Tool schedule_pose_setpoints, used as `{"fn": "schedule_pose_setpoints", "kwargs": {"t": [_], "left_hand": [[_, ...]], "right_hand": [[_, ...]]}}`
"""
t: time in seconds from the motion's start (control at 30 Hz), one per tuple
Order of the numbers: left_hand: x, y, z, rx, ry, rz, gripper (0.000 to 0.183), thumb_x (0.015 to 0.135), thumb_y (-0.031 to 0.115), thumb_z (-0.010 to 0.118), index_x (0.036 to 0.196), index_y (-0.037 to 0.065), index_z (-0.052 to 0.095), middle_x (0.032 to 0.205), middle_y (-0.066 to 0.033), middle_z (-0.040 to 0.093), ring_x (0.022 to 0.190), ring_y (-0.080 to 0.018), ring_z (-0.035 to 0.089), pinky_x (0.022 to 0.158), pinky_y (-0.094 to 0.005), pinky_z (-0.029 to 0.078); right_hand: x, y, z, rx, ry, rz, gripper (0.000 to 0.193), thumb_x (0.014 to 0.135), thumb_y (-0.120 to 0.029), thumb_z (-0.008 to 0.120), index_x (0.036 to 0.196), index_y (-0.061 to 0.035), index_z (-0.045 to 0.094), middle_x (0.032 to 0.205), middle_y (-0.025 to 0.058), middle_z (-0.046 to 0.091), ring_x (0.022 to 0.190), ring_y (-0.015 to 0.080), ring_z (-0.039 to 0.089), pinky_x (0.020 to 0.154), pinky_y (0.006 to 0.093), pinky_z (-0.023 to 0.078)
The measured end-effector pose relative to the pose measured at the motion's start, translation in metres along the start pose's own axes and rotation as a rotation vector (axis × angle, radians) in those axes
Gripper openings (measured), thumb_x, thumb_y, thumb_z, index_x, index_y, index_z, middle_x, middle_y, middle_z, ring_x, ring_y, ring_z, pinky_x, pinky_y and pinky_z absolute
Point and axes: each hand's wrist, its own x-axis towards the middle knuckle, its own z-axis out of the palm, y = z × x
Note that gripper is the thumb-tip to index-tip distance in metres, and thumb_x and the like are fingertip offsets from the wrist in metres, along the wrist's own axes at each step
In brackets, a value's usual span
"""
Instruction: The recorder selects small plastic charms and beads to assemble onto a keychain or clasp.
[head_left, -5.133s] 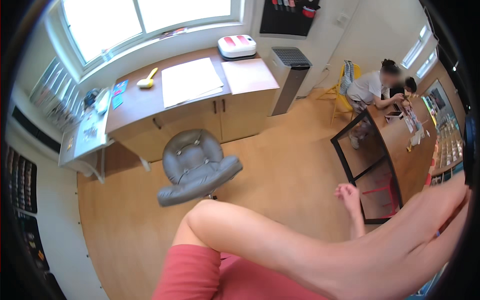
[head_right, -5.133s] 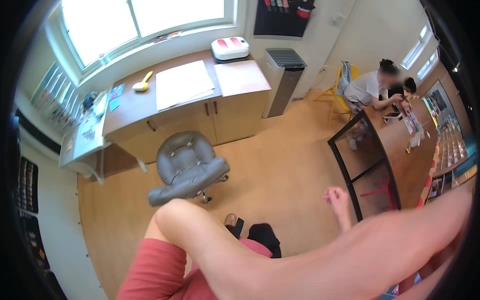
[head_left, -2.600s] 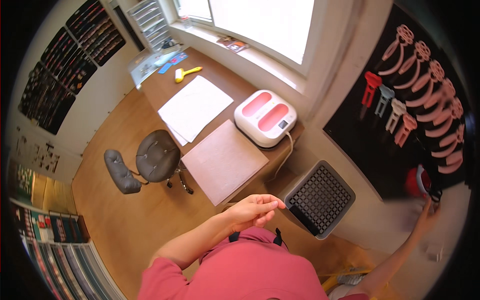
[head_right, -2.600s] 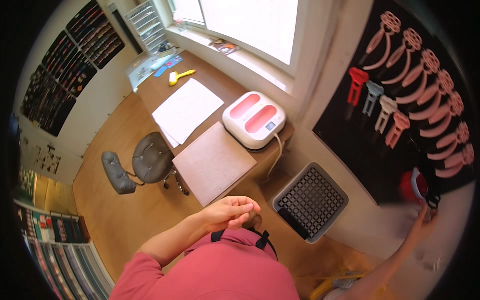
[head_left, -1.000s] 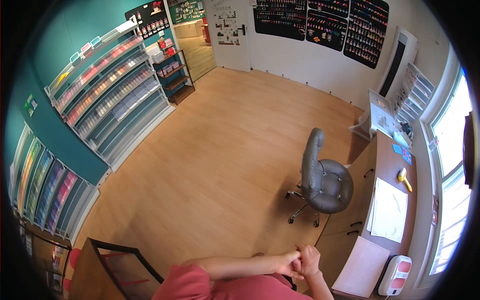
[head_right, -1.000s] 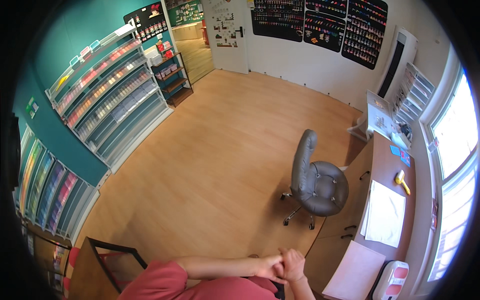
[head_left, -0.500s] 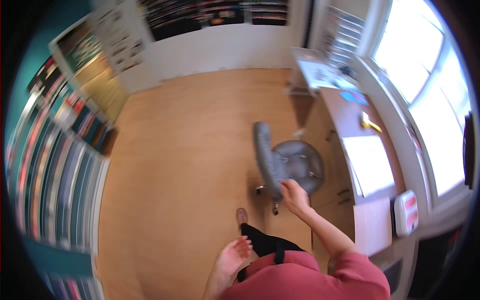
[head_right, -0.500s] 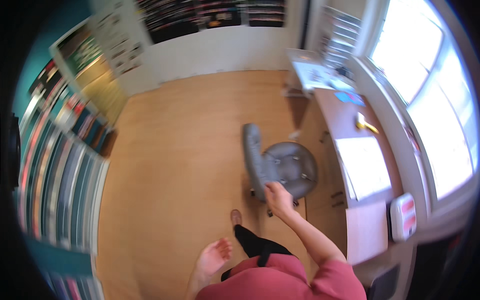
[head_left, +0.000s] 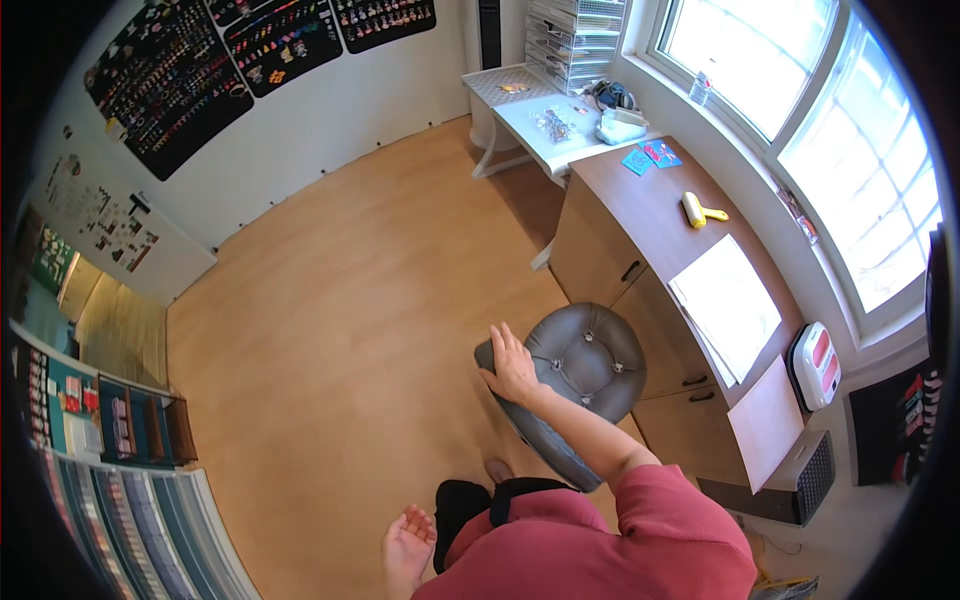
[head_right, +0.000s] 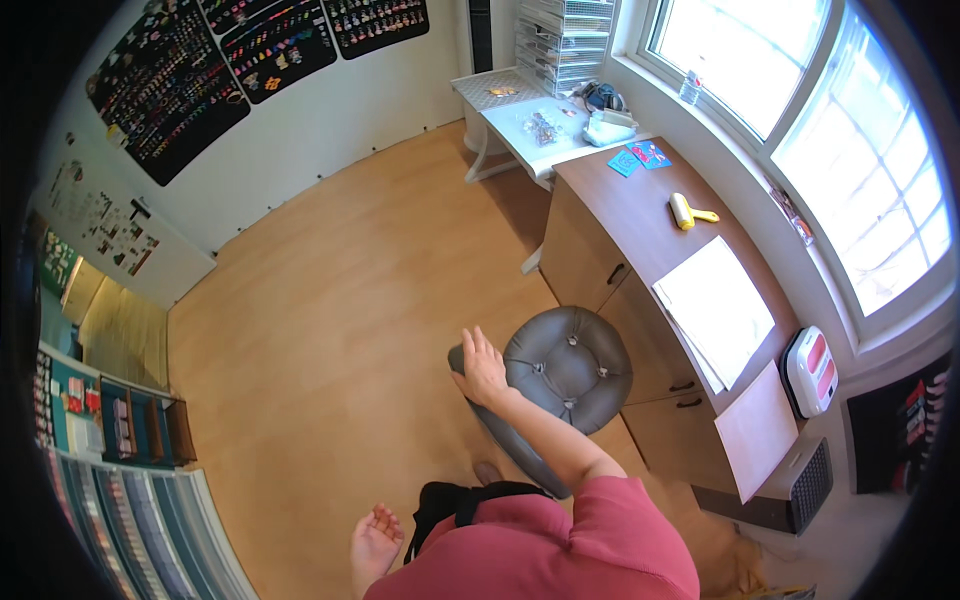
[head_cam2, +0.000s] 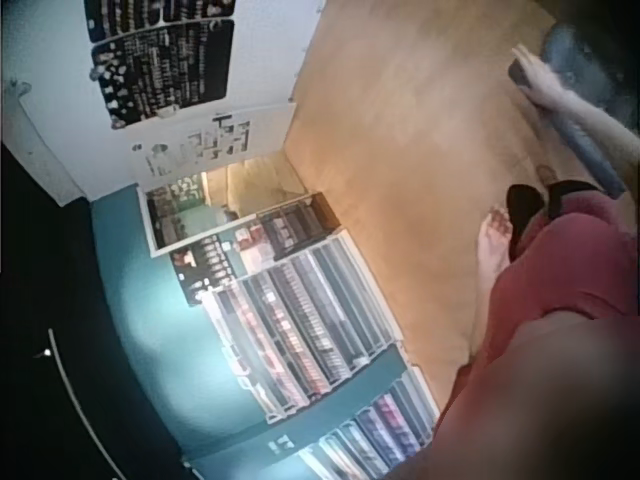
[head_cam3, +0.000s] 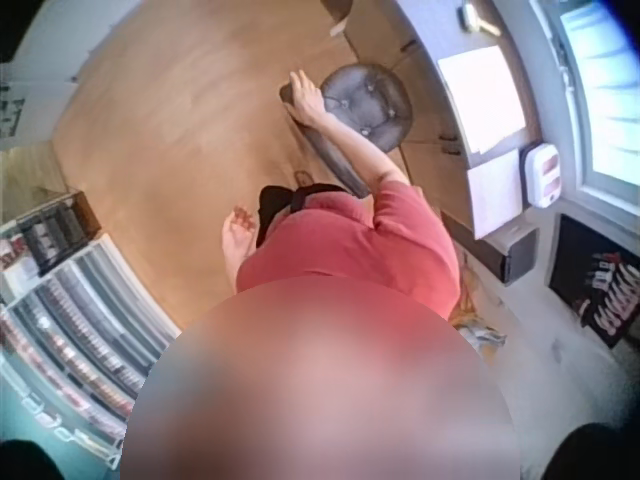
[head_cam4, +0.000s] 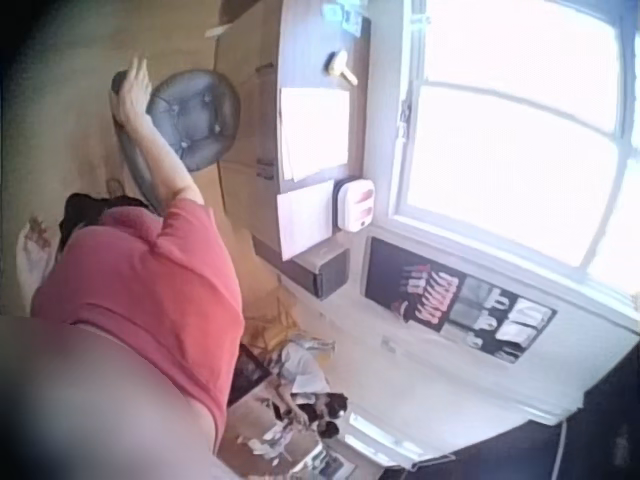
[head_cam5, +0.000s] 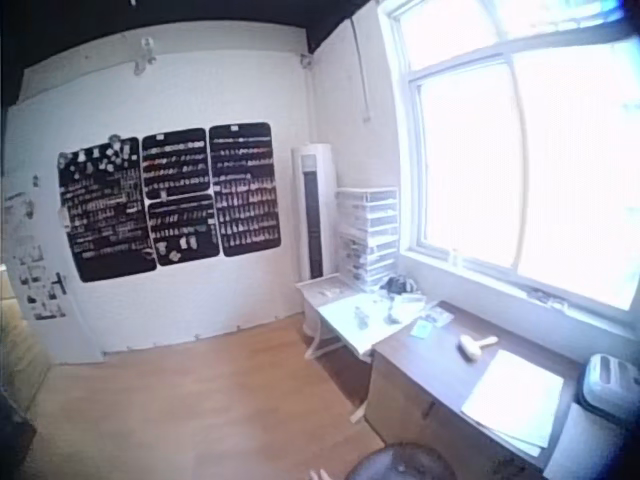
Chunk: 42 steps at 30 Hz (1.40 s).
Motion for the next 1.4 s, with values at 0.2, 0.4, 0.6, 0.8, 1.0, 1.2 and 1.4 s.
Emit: {"fn": "schedule_pose_setpoints", "kwargs": {"t": [0.2,0.4,0.6,0.8,1.0,1.2,1.4], "left_hand": [[0.08,0.098,0.026,0.116,0.078,-0.156,0.021,0.095,0.018,0.051,0.109,0.005,0.059,0.099,-0.0068,0.064,0.092,-0.0202,0.061,0.082,-0.0355,0.049],[0.173,0.212,0.106,0.238,-0.097,-0.24,0.021,0.096,0.019,0.05,0.108,0.005,0.06,0.099,-0.0066,0.064,0.09,-0.02,0.061,0.081,-0.0343,0.049],[0.24,0.31,0.21,0.288,-0.117,-0.195,0.02,0.096,0.018,0.051,0.109,0.006,0.061,0.098,-0.0049,0.064,0.089,-0.0181,0.061,0.079,-0.033,0.049],[0.298,0.354,0.269,0.381,-0.107,-0.187,0.021,0.095,0.019,0.053,0.11,0.006,0.06,0.097,-0.0041,0.063,0.089,-0.0166,0.059,0.079,-0.0324,0.049],[0.341,0.344,0.326,0.362,0.022,-0.22,0.02,0.095,0.019,0.053,0.108,0.006,0.06,0.094,-0.0038,0.063,0.087,-0.0164,0.059,0.077,-0.0313,0.048],[0.402,0.322,0.414,0.263,0.167,-0.197,0.017,0.094,0.017,0.053,0.106,0.007,0.059,0.093,-0.0047,0.062,0.086,-0.0173,0.059,0.075,-0.0313,0.049],[0.427,0.303,0.526,0.292,0.185,-0.171,0.016,0.094,0.018,0.055,0.105,0.007,0.06,0.09,-0.0041,0.062,0.083,-0.0172,0.06,0.075,-0.0306,0.051]], "right_hand": [[0.016,-0.005,0.032,-0.115,0.06,0.069,0.074,0.081,-0.037,0.066,0.139,-0.0009,0.037,0.141,0.0232,0.04,0.133,0.0385,0.037,0.105,0.0497,0.034],[0.02,-0.012,0.021,-0.06,0.084,0.084,0.068,0.076,-0.035,0.068,0.132,-0.0054,0.045,0.136,0.018,0.045,0.131,0.036,0.04,0.103,0.0489,0.035],[0.047,-0.015,0.014,-0.087,0.099,0.181,0.059,0.082,-0.032,0.065,0.131,-0.0057,0.046,0.134,0.0176,0.047,0.125,0.0377,0.044,0.102,0.0468,0.036],[0.091,-0.001,0.004,-0.097,0.051,0.316,0.035,0.085,-0.031,0.063,0.109,-0.0063,0.057,0.114,0.0153,0.058,0.11,0.0346,0.052,0.091,0.0452,0.04],[0.259,0.112,-0.035,-0.209,0.299,0.34,0.011,0.082,-0.018,0.063,0.078,-0.0088,0.059,0.078,0.0125,0.058,0.074,0.0346,0.06,0.061,0.0445,0.048],[0.506,0.283,-0.132,-0.345,0.498,0.544,0.01,0.085,-0.018,0.063,0.085,-0.0117,0.07,0.082,0.0134,0.063,0.074,0.0343,0.063,0.067,0.0442,0.05],[0.654,0.389,-0.192,-0.396,0.388,0.687,0.011,0.081,-0.022,0.067,0.085,-0.0154,0.075,0.083,0.015,0.069,0.08,0.0347,0.067,0.072,0.0439,0.053]]}}
